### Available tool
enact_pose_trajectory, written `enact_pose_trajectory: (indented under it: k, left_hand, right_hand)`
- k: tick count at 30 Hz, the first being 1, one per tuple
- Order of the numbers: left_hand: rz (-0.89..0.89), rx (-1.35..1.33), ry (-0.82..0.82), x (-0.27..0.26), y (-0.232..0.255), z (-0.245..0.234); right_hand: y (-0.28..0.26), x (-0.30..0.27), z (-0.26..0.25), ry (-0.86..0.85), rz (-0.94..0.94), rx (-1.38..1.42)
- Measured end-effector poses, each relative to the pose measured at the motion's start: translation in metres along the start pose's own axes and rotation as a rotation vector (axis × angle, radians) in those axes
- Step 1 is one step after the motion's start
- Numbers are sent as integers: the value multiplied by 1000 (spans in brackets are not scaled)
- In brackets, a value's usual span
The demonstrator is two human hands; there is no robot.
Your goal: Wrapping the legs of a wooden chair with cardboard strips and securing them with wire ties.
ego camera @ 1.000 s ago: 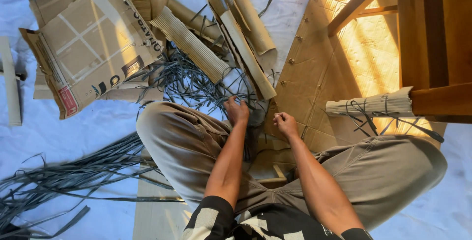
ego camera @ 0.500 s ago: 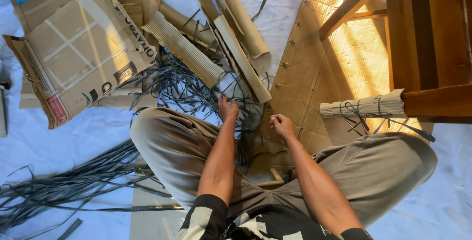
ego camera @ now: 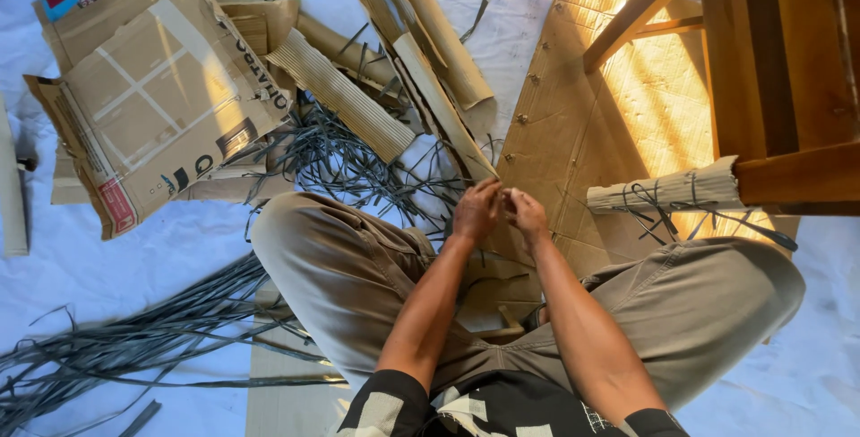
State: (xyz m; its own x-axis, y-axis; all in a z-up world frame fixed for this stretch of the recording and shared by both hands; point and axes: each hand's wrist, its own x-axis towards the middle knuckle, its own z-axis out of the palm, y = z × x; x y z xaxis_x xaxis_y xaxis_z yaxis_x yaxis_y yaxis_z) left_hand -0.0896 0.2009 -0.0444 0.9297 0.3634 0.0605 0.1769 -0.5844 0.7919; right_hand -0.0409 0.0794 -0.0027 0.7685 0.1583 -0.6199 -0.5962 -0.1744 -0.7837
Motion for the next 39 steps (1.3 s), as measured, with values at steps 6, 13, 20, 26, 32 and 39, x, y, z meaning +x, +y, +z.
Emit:
enact_pose_trajectory:
  k: [6, 13, 20, 26, 32, 39]
  left_hand:
    - [100, 99, -200, -17, 38, -16]
    - [311, 214, -370, -23, 72, -15]
    - [267, 196, -655, -43, 71, 18]
    - [134, 293, -859, -54, 62, 57]
    - [67, 344, -880, -54, 66, 83]
    - [-55, 354, -780, -43, 86, 98]
  right_hand:
    - [-13, -2, -23, 15, -22, 52]
    - [31, 39, -48, 59, -112, 70]
    - [43, 45, -76, 161, -188, 105]
    - [46, 29, -103, 329, -147, 117]
    - [90, 45, -146, 513, -46, 46]
    - [72, 3, -165, 543, 24, 209]
